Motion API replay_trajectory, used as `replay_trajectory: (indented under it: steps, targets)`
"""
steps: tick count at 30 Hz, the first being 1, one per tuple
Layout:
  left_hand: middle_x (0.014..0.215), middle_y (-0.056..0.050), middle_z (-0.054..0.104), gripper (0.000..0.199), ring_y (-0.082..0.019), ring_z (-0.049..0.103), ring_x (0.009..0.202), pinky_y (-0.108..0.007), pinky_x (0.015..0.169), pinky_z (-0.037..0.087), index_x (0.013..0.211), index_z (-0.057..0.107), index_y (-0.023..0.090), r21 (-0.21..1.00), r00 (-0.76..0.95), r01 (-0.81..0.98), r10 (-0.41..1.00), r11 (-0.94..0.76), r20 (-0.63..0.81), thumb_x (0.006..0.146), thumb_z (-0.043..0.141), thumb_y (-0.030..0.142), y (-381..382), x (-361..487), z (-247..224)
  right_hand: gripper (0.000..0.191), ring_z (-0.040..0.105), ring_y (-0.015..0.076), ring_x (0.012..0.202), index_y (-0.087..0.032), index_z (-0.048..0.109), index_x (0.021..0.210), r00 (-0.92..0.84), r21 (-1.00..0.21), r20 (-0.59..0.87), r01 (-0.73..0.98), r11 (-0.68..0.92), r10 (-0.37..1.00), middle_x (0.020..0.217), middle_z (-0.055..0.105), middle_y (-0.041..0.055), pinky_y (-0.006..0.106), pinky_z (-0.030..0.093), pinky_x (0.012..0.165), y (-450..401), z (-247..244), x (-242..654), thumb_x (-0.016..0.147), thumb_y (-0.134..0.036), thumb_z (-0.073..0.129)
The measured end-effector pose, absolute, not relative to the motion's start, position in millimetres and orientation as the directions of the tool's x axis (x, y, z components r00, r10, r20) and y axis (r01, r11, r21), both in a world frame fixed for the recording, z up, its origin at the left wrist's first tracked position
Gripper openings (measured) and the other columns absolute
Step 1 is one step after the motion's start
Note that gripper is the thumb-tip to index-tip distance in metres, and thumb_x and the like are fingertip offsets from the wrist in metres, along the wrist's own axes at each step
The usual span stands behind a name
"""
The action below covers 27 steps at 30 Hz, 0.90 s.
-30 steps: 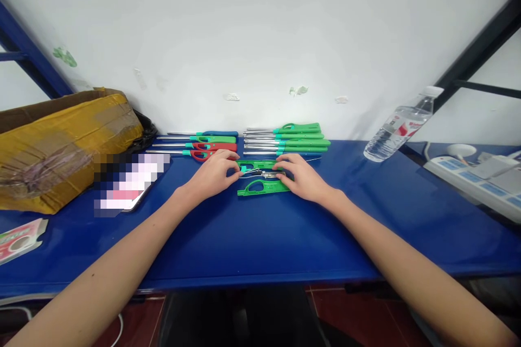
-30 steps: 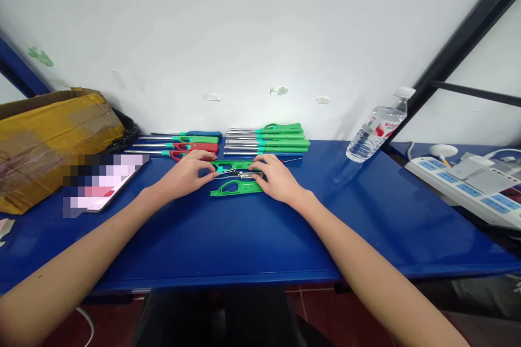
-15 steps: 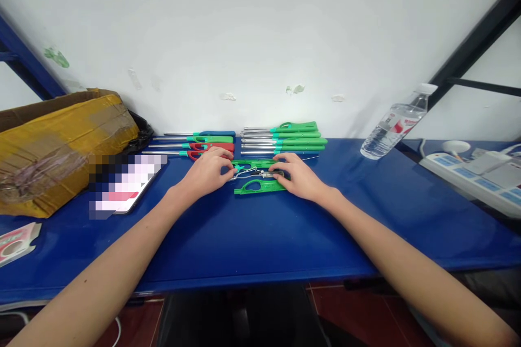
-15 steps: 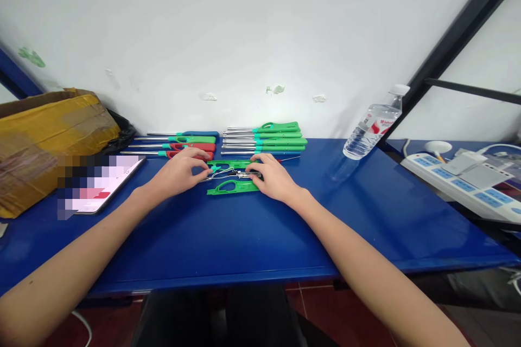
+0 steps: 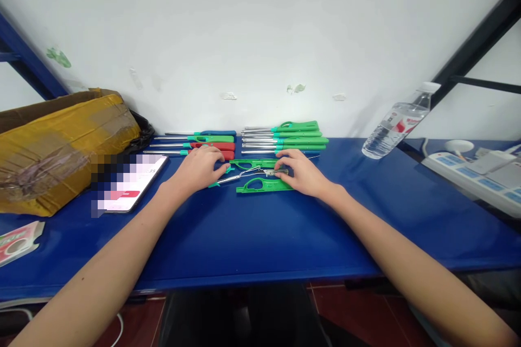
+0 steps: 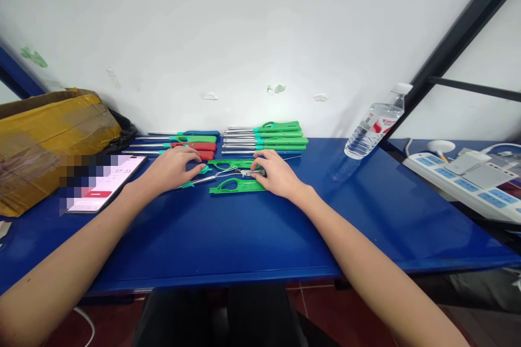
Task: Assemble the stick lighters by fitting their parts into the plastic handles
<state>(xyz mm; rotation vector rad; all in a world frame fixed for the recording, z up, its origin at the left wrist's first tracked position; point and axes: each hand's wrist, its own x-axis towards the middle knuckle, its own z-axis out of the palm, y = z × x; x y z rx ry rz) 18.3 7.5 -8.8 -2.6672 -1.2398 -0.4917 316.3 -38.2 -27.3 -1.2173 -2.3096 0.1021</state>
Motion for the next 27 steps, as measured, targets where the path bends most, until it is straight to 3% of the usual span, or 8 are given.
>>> replay_trajectory:
  steps: [4,9,18,27]
  targets:
    - [0.114,-0.013,0.065,0.034,-0.029,0.059,0.109,-0.044,0.097,0.046,0.097,0.071,0.015,0.056,0.68,0.645,0.605,-0.762,0.414,0.093,0.051,0.042,-4.9,33.3,-12.1,0.008,0.055,0.0268,0.112,-0.019,0.065,0.091,-0.485,-0.298,0.435,0.717,0.63,0.758,0.108,0.064,0.0114,0.044,0.045,0.098,-40.7,-20.7,313.8,0.087,-0.023,0.059]
    - [0.122,-0.014,0.06,0.03,-0.031,0.053,0.118,-0.046,0.1,0.044,0.092,0.072,0.016,0.088,0.722,0.588,0.57,-0.804,0.392,0.091,0.055,0.04,-12.4,39.9,-14.8,0.006,0.06,0.0241,0.095,-0.02,0.063,0.092,-0.496,-0.317,0.427,0.701,0.639,0.756,0.094,0.068,0.0076,0.041,0.049,0.087,-42.5,-18.2,310.5,0.088,-0.02,0.058]
    - [0.119,-0.013,0.06,0.019,-0.032,0.052,0.118,-0.047,0.1,0.043,0.081,0.07,0.017,0.094,0.739,0.598,0.593,-0.796,0.321,0.087,0.059,0.032,-4.6,33.0,-18.8,0.017,0.059,0.024,0.097,-0.018,0.065,0.105,-0.505,-0.248,0.518,0.684,0.686,0.69,0.101,0.066,0.0101,0.039,0.05,0.087,-42.7,-24.7,308.5,0.09,-0.022,0.056]
    - [0.105,-0.011,0.064,0.016,-0.027,0.058,0.106,-0.042,0.095,0.046,0.085,0.064,0.016,0.116,0.711,0.597,0.59,-0.794,0.381,0.089,0.051,0.026,-11.0,40.7,-14.1,0.025,0.059,0.0246,0.098,-0.019,0.067,0.109,-0.492,-0.238,0.531,0.695,0.678,0.69,0.103,0.067,0.0097,0.042,0.049,0.089,-42.4,-17.5,316.7,0.095,-0.029,0.048]
